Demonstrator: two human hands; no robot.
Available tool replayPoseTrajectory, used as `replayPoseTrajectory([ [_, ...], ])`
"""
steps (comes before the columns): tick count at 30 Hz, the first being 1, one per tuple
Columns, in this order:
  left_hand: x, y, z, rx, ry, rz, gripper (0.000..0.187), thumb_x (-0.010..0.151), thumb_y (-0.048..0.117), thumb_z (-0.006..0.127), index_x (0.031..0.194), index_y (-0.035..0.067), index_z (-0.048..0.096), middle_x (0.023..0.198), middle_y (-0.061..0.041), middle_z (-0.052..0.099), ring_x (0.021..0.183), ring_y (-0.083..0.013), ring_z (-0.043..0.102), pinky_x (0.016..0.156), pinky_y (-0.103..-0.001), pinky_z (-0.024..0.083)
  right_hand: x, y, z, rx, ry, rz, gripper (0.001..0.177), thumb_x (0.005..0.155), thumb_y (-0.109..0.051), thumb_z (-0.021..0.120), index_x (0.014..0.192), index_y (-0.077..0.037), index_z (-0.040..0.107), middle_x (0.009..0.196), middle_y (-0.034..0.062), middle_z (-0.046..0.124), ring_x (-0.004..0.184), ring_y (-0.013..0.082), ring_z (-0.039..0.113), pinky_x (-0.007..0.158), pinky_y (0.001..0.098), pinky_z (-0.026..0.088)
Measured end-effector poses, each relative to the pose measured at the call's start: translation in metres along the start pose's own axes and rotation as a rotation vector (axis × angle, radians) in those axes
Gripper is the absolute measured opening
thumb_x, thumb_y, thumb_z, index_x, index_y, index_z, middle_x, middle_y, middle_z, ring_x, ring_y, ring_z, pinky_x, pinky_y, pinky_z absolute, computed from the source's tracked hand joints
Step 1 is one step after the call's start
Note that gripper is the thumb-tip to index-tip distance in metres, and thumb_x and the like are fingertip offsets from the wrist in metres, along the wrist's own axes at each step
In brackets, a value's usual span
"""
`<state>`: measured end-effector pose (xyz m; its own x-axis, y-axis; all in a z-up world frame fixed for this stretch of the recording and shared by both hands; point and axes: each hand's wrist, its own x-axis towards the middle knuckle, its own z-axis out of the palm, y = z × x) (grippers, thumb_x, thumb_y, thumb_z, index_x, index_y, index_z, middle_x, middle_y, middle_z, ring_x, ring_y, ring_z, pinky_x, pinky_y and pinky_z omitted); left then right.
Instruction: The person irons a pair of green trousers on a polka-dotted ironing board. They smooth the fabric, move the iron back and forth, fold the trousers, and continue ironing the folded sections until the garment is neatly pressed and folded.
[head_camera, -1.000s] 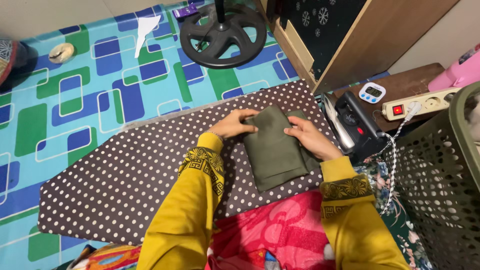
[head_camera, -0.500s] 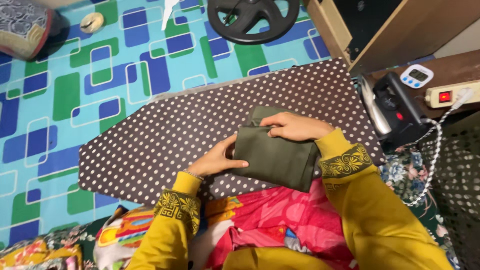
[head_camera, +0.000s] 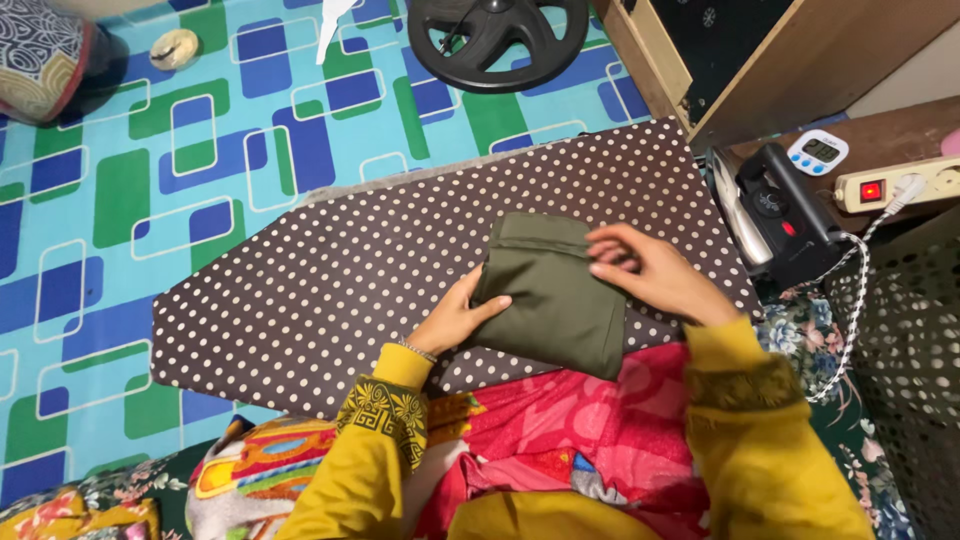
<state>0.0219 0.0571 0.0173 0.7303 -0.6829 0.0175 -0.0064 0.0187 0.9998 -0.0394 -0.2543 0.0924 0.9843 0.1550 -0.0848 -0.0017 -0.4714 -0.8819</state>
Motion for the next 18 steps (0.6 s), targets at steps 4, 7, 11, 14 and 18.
replayPoseTrajectory([
  [4,-0.002,-0.014,0.005,0.012,0.056,-0.011,0.064,0.097,0.015,0.069,0.153,-0.002,0.042,0.147,-0.013,0.059,0.133,-0.0176,0.054,0.114,-0.032,0.042,-0.023,0.035,0.006,0.110,0.032,0.060,0.042,0.086,-0.016,0.077,0.125,-0.005,0.066,0.115,0.0001,0.067,0.111,0.0083,0.058,0.085,0.0232,0.050],
  [7,0.002,-0.017,0.006,0.039,0.074,0.037,0.063,0.099,0.015,0.068,0.153,-0.002,0.043,0.147,-0.013,0.059,0.134,-0.0181,0.054,0.114,-0.033,0.042,-0.016,0.048,0.016,0.062,0.136,0.263,0.038,0.084,-0.014,0.082,0.119,-0.005,0.068,0.106,0.0020,0.064,0.083,0.0132,0.049,0.071,0.0280,0.043],
  [11,0.000,-0.018,0.010,0.040,0.113,0.093,0.062,0.100,0.016,0.067,0.153,-0.003,0.041,0.149,-0.012,0.057,0.136,-0.0181,0.052,0.115,-0.033,0.040,-0.013,0.051,0.019,0.362,0.110,-0.024,0.022,0.090,-0.010,0.075,0.104,-0.002,0.061,0.109,-0.0025,0.064,0.102,0.0030,0.057,0.088,0.0197,0.047],
  [14,0.004,-0.019,0.011,-0.083,0.203,-0.002,0.061,0.100,0.019,0.065,0.153,0.000,0.042,0.145,-0.011,0.059,0.132,-0.0157,0.054,0.111,-0.032,0.043,-0.008,0.049,0.019,0.409,0.193,0.029,0.021,0.093,-0.011,0.072,0.108,-0.005,0.059,0.097,-0.0031,0.060,0.094,0.0031,0.056,0.081,0.0201,0.047],
  [18,0.008,-0.018,0.007,-0.234,0.180,-0.095,0.054,0.101,0.022,0.064,0.147,0.000,0.048,0.141,-0.010,0.061,0.129,-0.0149,0.055,0.109,-0.031,0.044,0.015,0.048,0.027,0.328,0.361,0.019,0.018,0.099,-0.017,0.069,0.110,-0.006,0.059,0.094,-0.0015,0.060,0.091,0.0057,0.055,0.077,0.0225,0.047],
])
